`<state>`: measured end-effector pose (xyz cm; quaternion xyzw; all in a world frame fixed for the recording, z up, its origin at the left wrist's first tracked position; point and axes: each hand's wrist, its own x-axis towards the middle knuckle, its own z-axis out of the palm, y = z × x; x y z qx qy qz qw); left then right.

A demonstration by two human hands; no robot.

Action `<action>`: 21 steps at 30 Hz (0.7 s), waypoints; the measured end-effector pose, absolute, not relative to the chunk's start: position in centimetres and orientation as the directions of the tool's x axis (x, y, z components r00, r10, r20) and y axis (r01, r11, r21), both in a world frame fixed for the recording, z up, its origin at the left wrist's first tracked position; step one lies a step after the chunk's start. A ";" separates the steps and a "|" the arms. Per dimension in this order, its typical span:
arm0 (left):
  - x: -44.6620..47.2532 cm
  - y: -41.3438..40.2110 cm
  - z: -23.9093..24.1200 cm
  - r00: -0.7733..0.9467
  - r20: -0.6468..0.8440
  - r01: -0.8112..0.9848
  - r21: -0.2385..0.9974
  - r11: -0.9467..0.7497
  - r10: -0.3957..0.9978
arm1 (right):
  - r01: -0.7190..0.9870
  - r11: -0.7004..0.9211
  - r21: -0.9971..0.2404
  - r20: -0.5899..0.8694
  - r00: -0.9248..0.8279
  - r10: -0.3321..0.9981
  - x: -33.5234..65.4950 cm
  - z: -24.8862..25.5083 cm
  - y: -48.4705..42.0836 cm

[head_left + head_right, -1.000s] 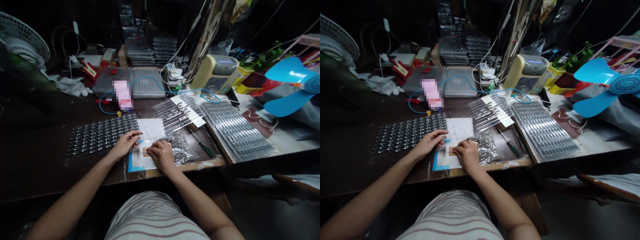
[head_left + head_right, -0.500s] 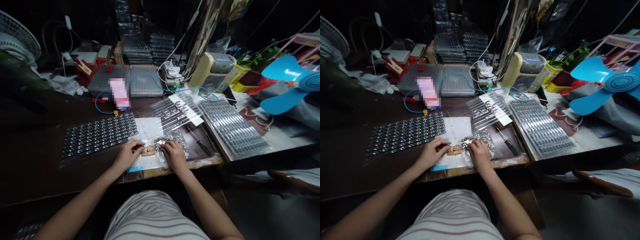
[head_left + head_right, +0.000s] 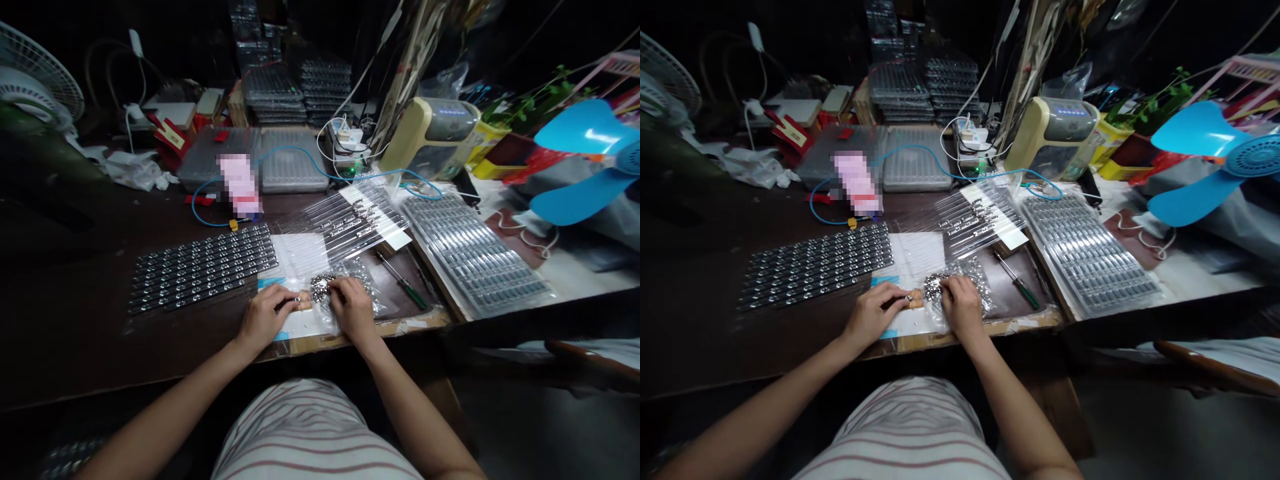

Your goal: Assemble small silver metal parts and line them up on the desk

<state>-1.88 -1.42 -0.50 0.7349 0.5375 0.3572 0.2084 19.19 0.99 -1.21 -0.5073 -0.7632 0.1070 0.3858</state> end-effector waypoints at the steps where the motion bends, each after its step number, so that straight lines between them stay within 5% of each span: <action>1: -1.8 -1.4 -0.5 0.172 0.306 0.651 0.678 -0.341 0.936 | 0.686 0.465 -0.560 0.477 -0.192 0.858 19.2 -1.2 1.0; 12: -1.4 -1.3 -0.2 0.216 0.306 0.714 0.599 -0.364 0.927 | 0.647 0.480 -0.592 0.467 -0.210 0.859 19.4 -1.4 1.0; 16: -1.7 -1.0 -0.2 0.152 0.302 0.633 0.701 -0.327 0.941 | 0.665 0.446 -0.599 0.464 -0.167 0.870 18.6 -0.7 0.7; 21: -2.1 -0.5 -0.4 0.033 0.301 0.554 0.788 -0.268 0.953 | 0.697 0.513 -0.501 0.416 -0.327 0.849 15.9 0.2 0.3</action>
